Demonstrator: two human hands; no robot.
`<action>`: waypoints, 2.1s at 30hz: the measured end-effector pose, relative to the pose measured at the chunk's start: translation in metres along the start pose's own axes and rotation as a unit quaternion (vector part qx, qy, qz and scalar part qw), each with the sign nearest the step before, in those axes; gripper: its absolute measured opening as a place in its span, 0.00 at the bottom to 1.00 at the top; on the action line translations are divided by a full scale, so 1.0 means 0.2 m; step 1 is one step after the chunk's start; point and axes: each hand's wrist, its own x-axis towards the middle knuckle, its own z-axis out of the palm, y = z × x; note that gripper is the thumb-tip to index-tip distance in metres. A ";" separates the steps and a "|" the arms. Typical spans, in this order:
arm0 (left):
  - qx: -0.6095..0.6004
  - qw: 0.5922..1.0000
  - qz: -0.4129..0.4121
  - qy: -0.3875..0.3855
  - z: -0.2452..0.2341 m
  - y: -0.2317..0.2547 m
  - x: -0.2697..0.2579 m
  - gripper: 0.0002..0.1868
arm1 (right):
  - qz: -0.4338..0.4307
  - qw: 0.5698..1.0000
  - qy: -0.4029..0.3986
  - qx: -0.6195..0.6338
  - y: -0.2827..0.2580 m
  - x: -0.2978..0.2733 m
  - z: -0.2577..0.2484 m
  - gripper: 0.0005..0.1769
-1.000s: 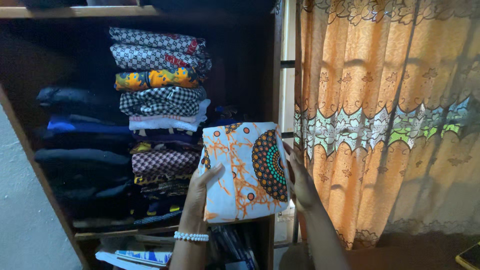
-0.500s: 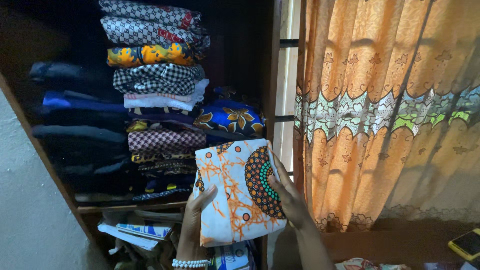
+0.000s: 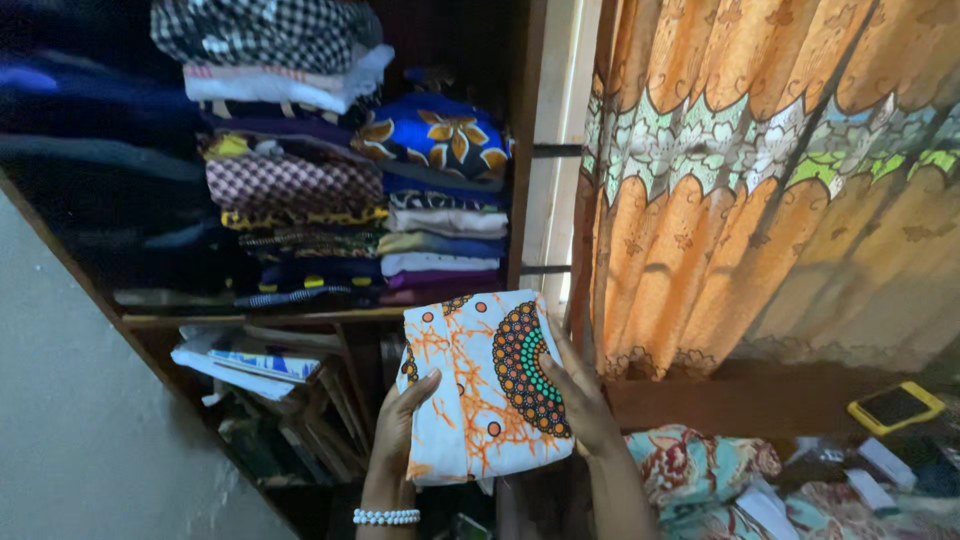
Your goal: The person takes several items of clothing from a shelf, places them on a bed, and smooths them out by hand.
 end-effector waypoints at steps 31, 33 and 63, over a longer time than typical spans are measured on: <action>0.076 0.967 -0.242 -0.036 -0.01 -0.41 -0.16 0.24 | 0.100 0.981 0.163 -0.026 0.15 -0.60 -0.23 0.43; 0.087 0.963 -0.250 -0.048 0.00 -0.39 -0.14 0.24 | 0.099 0.978 0.180 -0.034 0.11 -0.62 -0.20 0.43; 0.086 0.858 -0.435 -0.259 -0.02 -0.53 -0.48 0.26 | 0.080 0.872 0.478 -0.064 -0.03 -1.44 0.36 0.43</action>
